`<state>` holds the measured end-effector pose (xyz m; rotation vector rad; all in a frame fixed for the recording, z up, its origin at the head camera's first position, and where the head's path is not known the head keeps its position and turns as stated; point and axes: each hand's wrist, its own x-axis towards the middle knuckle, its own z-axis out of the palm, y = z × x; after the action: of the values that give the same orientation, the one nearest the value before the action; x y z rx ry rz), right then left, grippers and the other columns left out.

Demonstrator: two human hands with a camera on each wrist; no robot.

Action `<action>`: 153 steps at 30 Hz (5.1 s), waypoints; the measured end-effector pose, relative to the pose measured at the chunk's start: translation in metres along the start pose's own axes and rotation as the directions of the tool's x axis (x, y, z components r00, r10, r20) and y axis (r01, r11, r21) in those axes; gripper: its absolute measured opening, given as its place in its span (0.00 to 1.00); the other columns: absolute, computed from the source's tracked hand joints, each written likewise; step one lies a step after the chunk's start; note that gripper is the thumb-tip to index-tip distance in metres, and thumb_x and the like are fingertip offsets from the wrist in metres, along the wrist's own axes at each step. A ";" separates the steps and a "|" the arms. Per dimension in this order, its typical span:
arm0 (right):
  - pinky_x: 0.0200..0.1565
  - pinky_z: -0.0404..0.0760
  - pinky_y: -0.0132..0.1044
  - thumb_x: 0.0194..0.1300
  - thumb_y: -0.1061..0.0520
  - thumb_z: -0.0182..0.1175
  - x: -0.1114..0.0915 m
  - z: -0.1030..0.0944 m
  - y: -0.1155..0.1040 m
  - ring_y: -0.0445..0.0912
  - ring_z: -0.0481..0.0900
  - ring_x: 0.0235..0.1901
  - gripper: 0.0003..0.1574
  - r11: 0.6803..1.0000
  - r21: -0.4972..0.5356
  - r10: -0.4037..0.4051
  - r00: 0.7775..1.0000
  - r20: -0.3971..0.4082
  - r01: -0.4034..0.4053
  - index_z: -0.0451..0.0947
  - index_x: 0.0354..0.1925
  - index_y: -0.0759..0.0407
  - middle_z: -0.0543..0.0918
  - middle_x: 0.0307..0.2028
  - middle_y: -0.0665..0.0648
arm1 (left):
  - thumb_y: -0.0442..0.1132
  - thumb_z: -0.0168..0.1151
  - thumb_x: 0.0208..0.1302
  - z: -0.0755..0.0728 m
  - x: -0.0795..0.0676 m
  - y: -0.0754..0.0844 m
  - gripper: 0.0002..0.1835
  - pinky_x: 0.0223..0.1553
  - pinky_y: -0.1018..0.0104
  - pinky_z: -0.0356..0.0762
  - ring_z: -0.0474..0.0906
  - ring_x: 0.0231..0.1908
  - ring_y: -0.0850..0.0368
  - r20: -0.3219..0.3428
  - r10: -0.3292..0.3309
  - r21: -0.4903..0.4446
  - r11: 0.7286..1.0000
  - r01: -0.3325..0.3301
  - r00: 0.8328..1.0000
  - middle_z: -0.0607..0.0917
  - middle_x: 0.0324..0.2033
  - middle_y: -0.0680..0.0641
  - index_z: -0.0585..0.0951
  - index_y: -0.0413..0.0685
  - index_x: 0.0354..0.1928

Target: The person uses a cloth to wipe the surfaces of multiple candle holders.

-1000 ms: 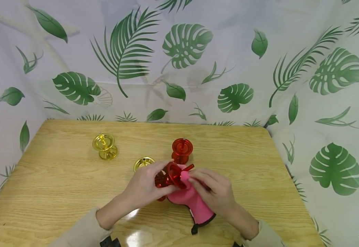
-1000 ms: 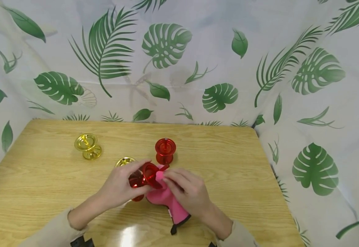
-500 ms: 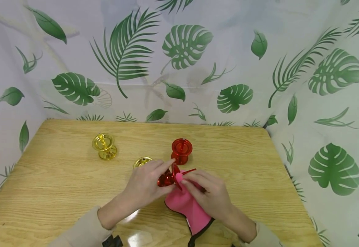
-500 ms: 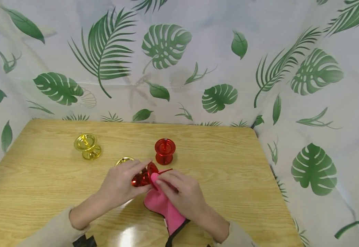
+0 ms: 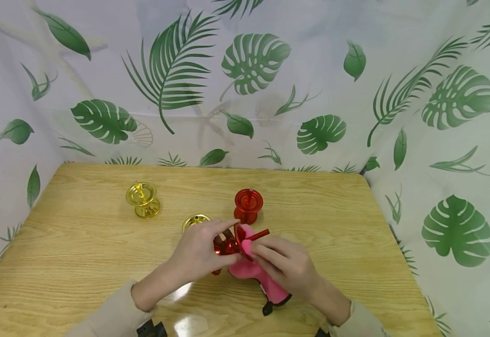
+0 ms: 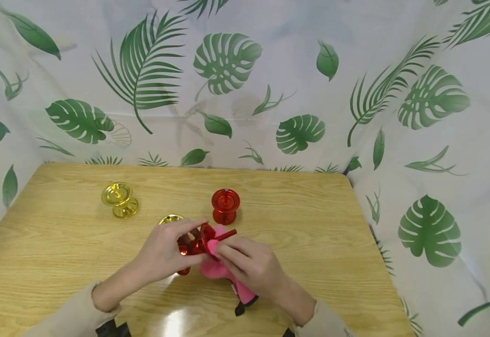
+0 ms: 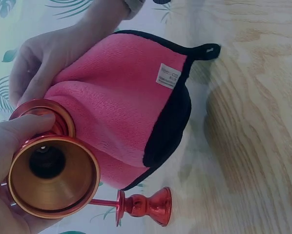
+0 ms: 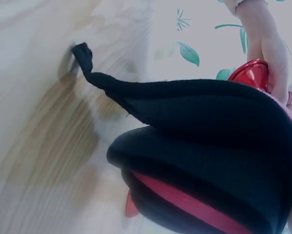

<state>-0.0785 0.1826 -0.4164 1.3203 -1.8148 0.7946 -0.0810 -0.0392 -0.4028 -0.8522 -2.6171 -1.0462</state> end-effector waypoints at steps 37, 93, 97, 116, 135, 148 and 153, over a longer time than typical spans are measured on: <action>0.34 0.80 0.22 0.57 0.62 0.69 0.008 0.003 -0.021 0.40 0.84 0.31 0.10 0.883 0.004 0.470 0.883 0.009 -0.470 0.86 0.40 0.57 0.86 0.34 0.52 | 0.53 0.77 0.45 0.010 -0.003 -0.002 0.35 0.32 0.68 0.82 0.84 0.36 0.60 -0.072 0.177 0.285 0.947 -0.150 0.982 0.88 0.38 0.53 0.80 0.50 0.57; 0.36 0.81 0.26 0.59 0.64 0.66 -0.004 -0.018 0.004 0.47 0.84 0.30 0.07 0.982 0.150 0.146 0.962 -0.229 -0.113 0.84 0.33 0.71 0.85 0.31 0.64 | 0.49 0.76 0.49 0.003 0.004 0.003 0.25 0.29 0.69 0.79 0.79 0.27 0.60 0.002 -0.334 -0.470 0.832 0.296 0.943 0.85 0.31 0.57 0.82 0.62 0.52; 0.35 0.81 0.27 0.59 0.64 0.67 -0.002 -0.017 0.003 0.48 0.84 0.30 0.07 0.990 0.126 0.090 0.974 -0.209 -0.065 0.84 0.32 0.70 0.85 0.30 0.63 | 0.50 0.76 0.49 0.005 0.008 0.005 0.23 0.28 0.68 0.79 0.79 0.28 0.58 0.003 -0.388 -0.517 0.789 0.334 0.922 0.85 0.32 0.56 0.82 0.62 0.49; 0.29 0.80 0.28 0.63 0.60 0.64 -0.001 -0.012 0.010 0.47 0.83 0.26 0.10 0.992 -0.049 0.100 0.971 -0.216 -0.113 0.85 0.34 0.70 0.85 0.30 0.63 | 0.38 0.72 0.54 0.014 0.000 0.007 0.33 0.41 0.65 0.83 0.82 0.37 0.55 0.177 -0.319 -0.652 0.671 0.353 0.931 0.85 0.41 0.44 0.72 0.56 0.63; 0.23 0.79 0.31 0.67 0.54 0.61 0.023 -0.020 0.001 0.43 0.81 0.21 0.11 0.925 -0.380 0.002 0.997 0.075 0.027 0.86 0.41 0.58 0.86 0.31 0.54 | 0.42 0.75 0.47 0.018 0.000 0.017 0.37 0.25 0.72 0.78 0.81 0.25 0.67 0.024 -0.423 -0.366 0.840 0.401 0.906 0.87 0.34 0.54 0.74 0.53 0.62; 0.25 0.80 0.32 0.67 0.56 0.61 0.016 -0.023 0.003 0.44 0.81 0.22 0.11 0.943 -0.333 -0.020 1.000 0.006 0.021 0.86 0.37 0.62 0.85 0.29 0.55 | 0.43 0.75 0.49 0.014 0.000 0.009 0.35 0.28 0.69 0.79 0.81 0.27 0.61 0.185 -0.417 -0.555 0.702 0.445 0.890 0.87 0.35 0.45 0.74 0.47 0.61; 0.25 0.80 0.33 0.66 0.58 0.61 0.010 -0.023 0.006 0.45 0.81 0.22 0.11 0.947 -0.320 -0.056 0.997 -0.057 0.035 0.86 0.34 0.64 0.85 0.28 0.57 | 0.42 0.75 0.50 0.011 0.002 0.011 0.33 0.26 0.70 0.76 0.81 0.28 0.59 0.232 -0.419 -0.611 0.639 0.467 0.878 0.87 0.36 0.42 0.75 0.47 0.60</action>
<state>-0.0811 0.1981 -0.3963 1.1081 -1.7664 0.4870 -0.0754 -0.0246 -0.4036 -0.3100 -2.5739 -2.1968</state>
